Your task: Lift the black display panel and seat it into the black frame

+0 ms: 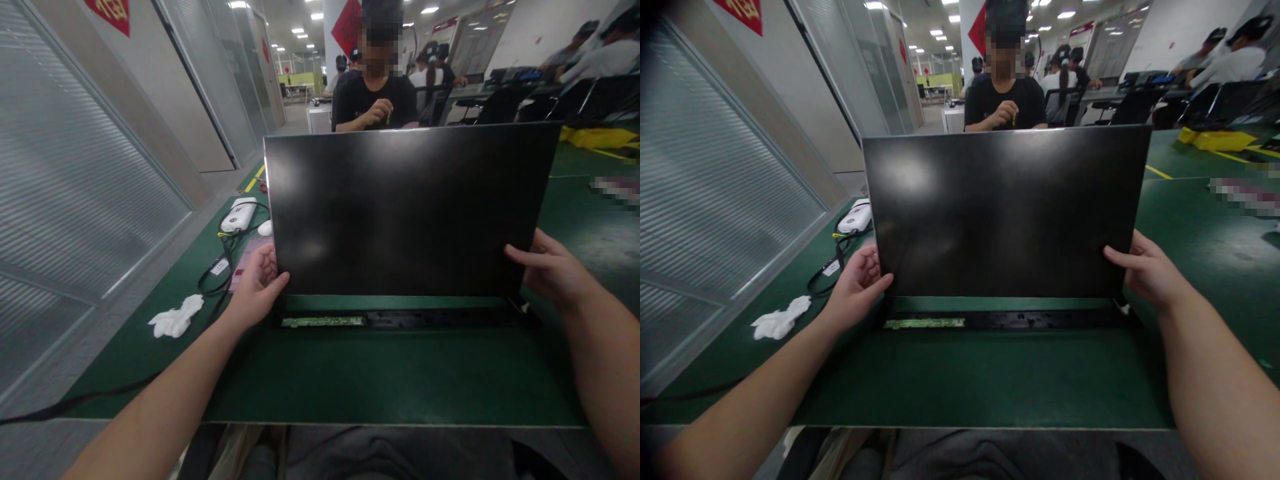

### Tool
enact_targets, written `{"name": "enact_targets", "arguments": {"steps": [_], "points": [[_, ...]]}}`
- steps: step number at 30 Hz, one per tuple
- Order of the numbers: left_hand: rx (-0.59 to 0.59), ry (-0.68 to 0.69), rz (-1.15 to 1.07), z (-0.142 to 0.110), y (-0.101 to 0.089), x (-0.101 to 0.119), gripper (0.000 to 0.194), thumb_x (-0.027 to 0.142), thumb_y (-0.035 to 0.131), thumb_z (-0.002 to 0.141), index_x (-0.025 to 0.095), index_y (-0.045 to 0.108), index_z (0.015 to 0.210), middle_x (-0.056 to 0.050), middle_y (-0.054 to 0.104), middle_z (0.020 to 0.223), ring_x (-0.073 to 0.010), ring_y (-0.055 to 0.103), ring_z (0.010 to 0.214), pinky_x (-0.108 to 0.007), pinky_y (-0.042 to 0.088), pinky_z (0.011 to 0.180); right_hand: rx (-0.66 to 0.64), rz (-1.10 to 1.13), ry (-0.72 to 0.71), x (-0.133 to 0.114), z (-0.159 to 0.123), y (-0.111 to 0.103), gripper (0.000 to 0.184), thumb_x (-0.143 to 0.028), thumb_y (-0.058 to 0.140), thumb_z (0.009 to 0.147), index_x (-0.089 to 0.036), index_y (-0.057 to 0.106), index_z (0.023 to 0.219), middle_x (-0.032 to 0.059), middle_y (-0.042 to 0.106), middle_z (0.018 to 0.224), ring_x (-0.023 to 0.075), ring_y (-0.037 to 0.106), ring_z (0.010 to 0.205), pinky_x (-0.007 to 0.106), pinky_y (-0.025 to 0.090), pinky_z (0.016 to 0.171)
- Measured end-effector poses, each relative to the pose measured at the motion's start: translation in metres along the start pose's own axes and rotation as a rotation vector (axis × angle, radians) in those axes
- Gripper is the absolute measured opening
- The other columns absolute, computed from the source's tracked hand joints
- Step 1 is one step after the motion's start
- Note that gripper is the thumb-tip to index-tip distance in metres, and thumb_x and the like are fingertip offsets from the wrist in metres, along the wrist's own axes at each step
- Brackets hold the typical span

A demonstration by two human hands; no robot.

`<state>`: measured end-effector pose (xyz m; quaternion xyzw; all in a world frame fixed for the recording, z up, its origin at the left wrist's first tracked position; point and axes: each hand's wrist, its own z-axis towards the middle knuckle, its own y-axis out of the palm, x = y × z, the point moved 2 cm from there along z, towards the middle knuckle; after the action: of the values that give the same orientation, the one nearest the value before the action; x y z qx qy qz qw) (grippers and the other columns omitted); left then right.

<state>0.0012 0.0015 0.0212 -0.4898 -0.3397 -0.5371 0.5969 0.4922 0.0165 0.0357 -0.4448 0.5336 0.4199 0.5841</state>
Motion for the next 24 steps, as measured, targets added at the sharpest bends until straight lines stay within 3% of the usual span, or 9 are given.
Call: {"name": "enact_targets", "arguments": {"steps": [5,13,18,24], "points": [[-0.102,-0.023,-0.007,-0.002,0.005,0.001,0.052,0.031,0.072,0.083,0.021,0.045,0.127,-0.012,0.064,0.126,-0.0281,0.060,0.124,-0.048,0.046,0.109,0.012,-0.009,0.062,0.002,0.003,-0.005,0.043,-0.028,0.080,0.054,-0.030,0.070,0.095,0.0037,0.077,0.109,0.0314,0.071,0.106,0.047,0.061,0.088],[-0.085,-0.118,0.038,-0.001,0.001,-0.009,0.053,0.032,0.074,0.079,0.021,0.049,0.124,-0.013,0.060,0.130,-0.0316,0.060,0.122,-0.054,0.043,0.110,-0.019,-0.074,0.082,0.005,0.004,0.000,0.040,-0.031,0.082,0.054,-0.029,0.071,0.092,0.0037,0.078,0.103,0.0305,0.073,0.099,0.046,0.061,0.088],[-0.096,-0.067,0.130,0.000,-0.001,-0.011,0.050,0.030,0.073,0.080,0.020,0.053,0.125,-0.014,0.056,0.139,-0.0337,0.050,0.135,-0.057,0.032,0.119,0.028,-0.058,0.180,0.004,0.003,0.000,0.041,-0.029,0.082,0.051,-0.029,0.071,0.090,0.0023,0.078,0.098,0.0279,0.074,0.089,0.039,0.064,0.075],[-0.121,-0.033,0.169,0.001,-0.005,-0.016,0.052,0.026,0.074,0.079,0.020,0.055,0.126,-0.014,0.056,0.141,-0.0332,0.050,0.137,-0.056,0.033,0.119,0.005,-0.089,0.182,0.009,0.007,-0.003,0.040,-0.030,0.083,0.052,-0.030,0.073,0.090,0.0034,0.078,0.098,0.0271,0.074,0.083,0.036,0.063,0.065]]}}
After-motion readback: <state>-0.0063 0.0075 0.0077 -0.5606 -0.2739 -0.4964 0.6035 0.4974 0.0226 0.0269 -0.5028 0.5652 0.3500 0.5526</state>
